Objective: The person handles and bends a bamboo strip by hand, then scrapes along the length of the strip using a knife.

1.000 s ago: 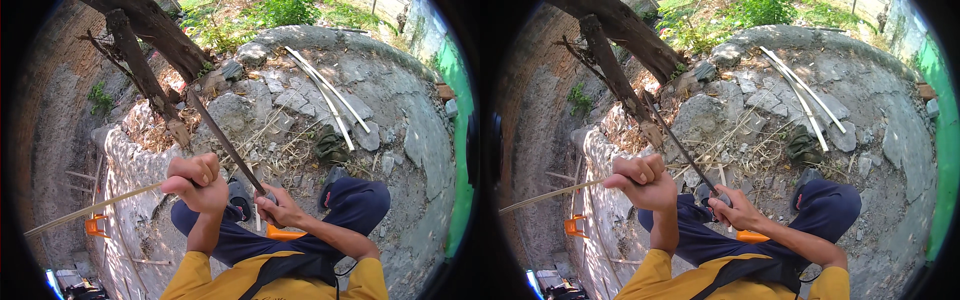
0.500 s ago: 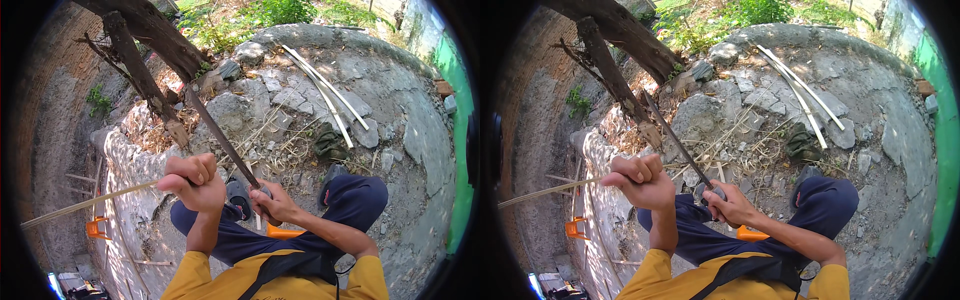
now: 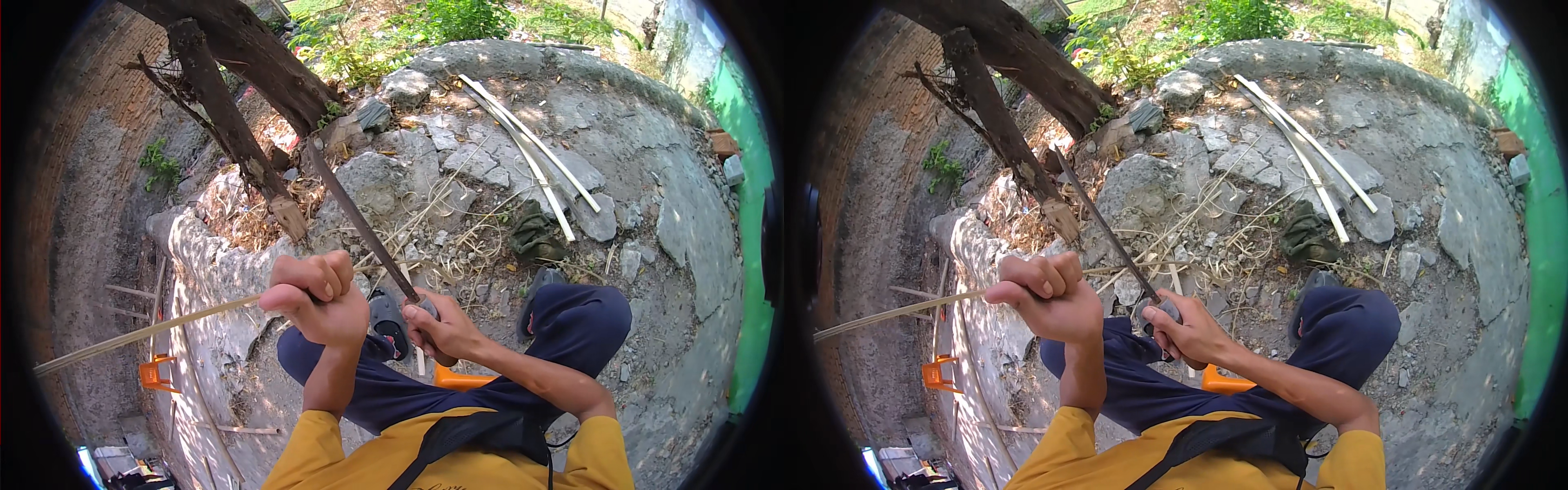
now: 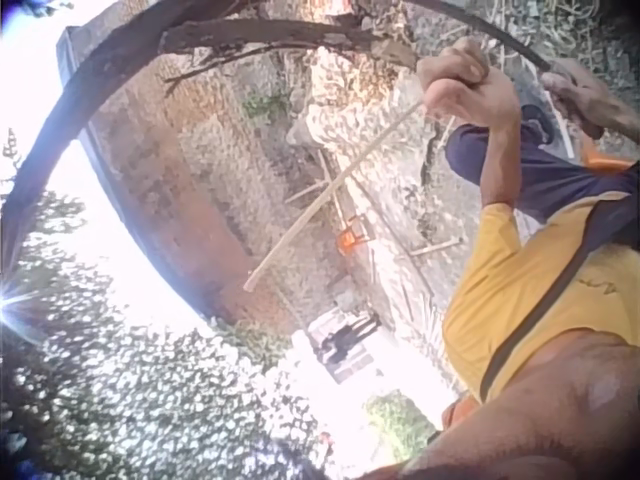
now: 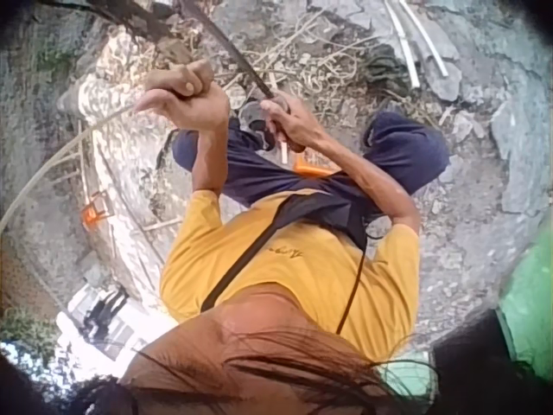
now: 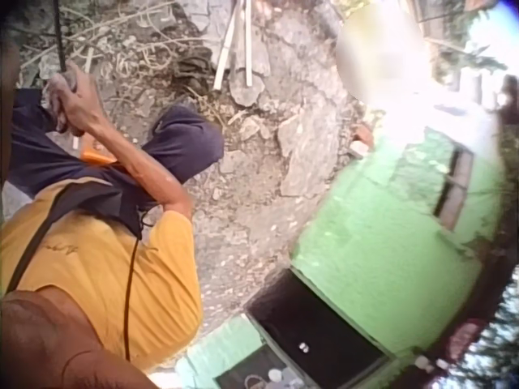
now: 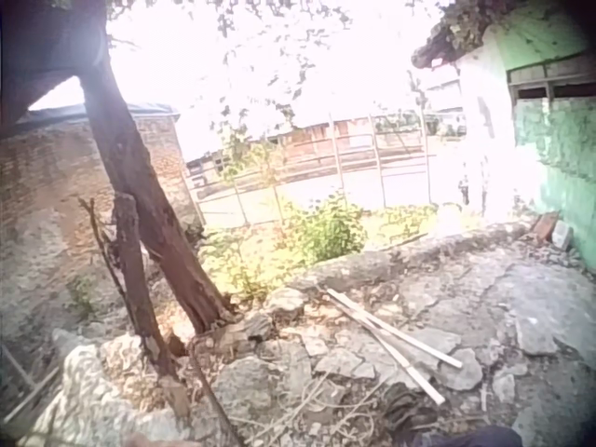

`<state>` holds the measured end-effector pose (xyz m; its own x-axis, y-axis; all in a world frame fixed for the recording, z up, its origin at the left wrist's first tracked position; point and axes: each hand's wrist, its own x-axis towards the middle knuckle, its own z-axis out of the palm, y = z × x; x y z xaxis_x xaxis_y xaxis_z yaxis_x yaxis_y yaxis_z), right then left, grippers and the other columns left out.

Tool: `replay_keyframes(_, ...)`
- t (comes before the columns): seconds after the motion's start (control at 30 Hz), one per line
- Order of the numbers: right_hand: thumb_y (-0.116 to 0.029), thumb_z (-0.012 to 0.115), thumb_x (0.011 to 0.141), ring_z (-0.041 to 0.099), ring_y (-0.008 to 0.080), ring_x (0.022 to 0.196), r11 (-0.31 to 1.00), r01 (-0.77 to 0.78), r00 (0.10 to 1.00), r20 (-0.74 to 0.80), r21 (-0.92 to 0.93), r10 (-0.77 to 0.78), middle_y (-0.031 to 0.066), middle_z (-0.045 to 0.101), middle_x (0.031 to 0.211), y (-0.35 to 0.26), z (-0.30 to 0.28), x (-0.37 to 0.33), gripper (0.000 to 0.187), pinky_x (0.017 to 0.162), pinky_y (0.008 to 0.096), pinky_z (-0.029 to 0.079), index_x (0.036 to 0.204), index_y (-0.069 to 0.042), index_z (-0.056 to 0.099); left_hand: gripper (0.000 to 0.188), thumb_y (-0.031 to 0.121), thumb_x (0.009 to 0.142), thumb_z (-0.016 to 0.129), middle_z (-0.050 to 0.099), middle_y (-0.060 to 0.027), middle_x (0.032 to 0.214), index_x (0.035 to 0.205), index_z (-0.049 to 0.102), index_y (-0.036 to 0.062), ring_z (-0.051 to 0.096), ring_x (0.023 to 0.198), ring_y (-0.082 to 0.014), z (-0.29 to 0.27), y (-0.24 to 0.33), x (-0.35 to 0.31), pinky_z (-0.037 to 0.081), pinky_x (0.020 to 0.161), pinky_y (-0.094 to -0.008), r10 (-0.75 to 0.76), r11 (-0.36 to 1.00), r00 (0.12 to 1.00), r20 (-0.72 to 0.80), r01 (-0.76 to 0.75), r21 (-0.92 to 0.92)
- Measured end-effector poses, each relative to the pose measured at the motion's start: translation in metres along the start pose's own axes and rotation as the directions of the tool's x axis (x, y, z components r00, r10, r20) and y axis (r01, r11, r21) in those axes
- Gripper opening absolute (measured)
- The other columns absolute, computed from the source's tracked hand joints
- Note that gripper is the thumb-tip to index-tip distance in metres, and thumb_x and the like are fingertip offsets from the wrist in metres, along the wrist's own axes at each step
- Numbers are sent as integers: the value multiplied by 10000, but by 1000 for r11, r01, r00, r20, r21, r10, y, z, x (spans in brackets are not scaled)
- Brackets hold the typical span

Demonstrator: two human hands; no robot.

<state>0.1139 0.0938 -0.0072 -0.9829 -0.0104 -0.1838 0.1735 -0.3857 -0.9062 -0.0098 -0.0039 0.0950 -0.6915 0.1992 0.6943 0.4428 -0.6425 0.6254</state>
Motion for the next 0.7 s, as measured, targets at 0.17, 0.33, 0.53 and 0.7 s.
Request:
replay_keyframes(0.17, -360, 571, 1030, 535, 89, 449, 998, -16, 1000, -2, -58, 16, 26, 582, 602, -13, 5, -1, 378, 436, 259, 436, 1077, 14, 564, 539, 556, 1081, 309, 181, 47, 535, 765, 364, 123, 85, 473, -80, -2, 2, 5, 95, 465, -316, -11, 999, 1000, 0, 11, -32)
replay_keyframes(0.33, -371, 580, 1023, 538, 81, 457, 1000, 8, 999, 35, -2, -8, 21, 580, 603, -14, 3, 4, 398, 438, 256, 435, 1087, 22, 558, 547, 572, 1077, 299, 180, 48, 536, 765, 360, 127, 83, 474, -80, 3, 3, 1, 96, 466, -316, -15, 1000, 1000, 22, 15, 10)
replay_keyframes(0.53, -381, 582, 1020, 538, 83, 456, 999, -20, 1000, -10, -38, 20, 19, 576, 601, -4, 0, 6, 431, 446, 252, 437, 1135, 34, 566, 546, 568, 1078, 297, 179, 48, 534, 762, 359, 128, 80, 477, -82, 0, 3, 0, 94, 469, -318, -14, 1000, 1000, 7, 14, -5)
replay_keyframes(0.7, -382, 583, 1019, 541, 87, 456, 998, -47, 998, 34, -37, 48, 20, 584, 610, -16, 5, 5, 554, 444, 258, 440, 1296, 94, 522, 542, 564, 1078, 308, 184, 47, 533, 762, 363, 126, 84, 479, -82, 0, 8, 2, 94, 473, -316, -28, 999, 1000, 2, 28, -36)
